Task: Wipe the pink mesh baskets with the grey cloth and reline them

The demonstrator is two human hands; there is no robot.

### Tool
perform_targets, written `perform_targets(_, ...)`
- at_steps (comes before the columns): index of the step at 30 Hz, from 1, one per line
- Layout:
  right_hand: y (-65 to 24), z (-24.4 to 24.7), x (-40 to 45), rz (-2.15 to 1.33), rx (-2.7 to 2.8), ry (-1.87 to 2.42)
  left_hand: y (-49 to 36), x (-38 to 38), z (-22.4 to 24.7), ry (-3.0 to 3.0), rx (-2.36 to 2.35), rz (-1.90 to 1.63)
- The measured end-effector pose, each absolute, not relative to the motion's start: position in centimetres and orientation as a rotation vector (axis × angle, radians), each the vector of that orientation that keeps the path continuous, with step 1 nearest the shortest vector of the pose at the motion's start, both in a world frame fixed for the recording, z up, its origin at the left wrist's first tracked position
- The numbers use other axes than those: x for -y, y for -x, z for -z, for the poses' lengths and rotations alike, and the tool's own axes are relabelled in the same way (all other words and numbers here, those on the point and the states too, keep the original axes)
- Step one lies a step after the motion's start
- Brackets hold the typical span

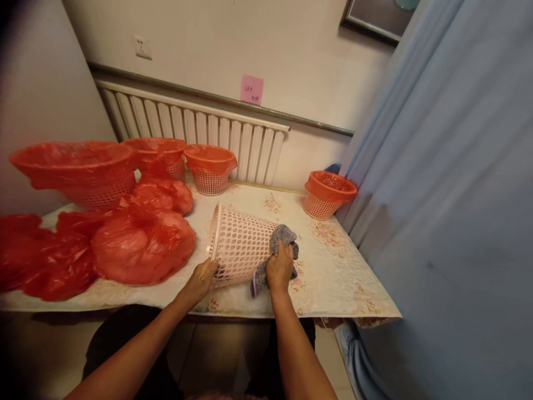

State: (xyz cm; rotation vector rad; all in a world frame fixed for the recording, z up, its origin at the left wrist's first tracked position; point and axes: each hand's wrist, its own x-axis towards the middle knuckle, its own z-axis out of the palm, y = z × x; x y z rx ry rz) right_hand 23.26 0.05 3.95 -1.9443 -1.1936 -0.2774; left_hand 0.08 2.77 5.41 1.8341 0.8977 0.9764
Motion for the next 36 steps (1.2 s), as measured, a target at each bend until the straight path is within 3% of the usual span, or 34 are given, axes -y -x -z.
perform_targets(11,-13.6,-11.5,0.7,0.245,1.878,1.664,-0.8,-3.1,-7.2,-1.74,-0.939,-1.029)
perform_targets(22,-11.6,-4.8,4.4,0.539,1.856,1.54,-1.7,-4.1,-10.2,-1.493,-1.004,-1.027)
perform_targets(31,-16.8,-8.2,1.2,0.333,1.776,1.703,-2.6,-4.9,-10.4,-1.363,-0.847,-0.964)
perform_targets(36,-23.3,-7.0,-0.3,0.276,1.578,1.832,-2.6,-5.0,-9.9,-1.3,-0.888,-0.942)
